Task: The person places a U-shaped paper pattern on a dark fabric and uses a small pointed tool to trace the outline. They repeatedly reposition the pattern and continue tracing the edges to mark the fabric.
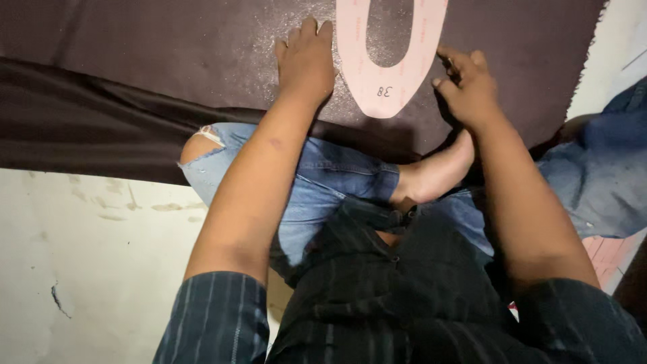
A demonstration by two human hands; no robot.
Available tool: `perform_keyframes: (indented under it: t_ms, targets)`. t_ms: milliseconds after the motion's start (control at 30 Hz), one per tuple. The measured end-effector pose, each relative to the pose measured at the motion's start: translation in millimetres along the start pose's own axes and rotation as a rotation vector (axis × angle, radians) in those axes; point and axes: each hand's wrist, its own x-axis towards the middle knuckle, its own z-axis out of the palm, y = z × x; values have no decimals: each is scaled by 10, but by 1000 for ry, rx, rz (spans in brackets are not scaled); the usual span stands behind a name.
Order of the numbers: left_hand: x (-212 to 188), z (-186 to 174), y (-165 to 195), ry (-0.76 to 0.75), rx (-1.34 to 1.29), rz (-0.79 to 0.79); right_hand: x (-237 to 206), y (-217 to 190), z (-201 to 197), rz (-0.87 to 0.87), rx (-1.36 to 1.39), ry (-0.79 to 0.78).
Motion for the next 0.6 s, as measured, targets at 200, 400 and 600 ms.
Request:
perform_keyframes:
  t_ms: [200, 400, 600]
  targets:
    - [51, 118, -112, -84, -195, -91, 17, -39, -10, 42, -17, 3]
    - [121, 163, -78, -65, -248, -13, -19, -106, -14, 38, 86, 55]
    - [133, 57, -36, -244, -198, -69, -17, -131, -2, 55, -9, 101]
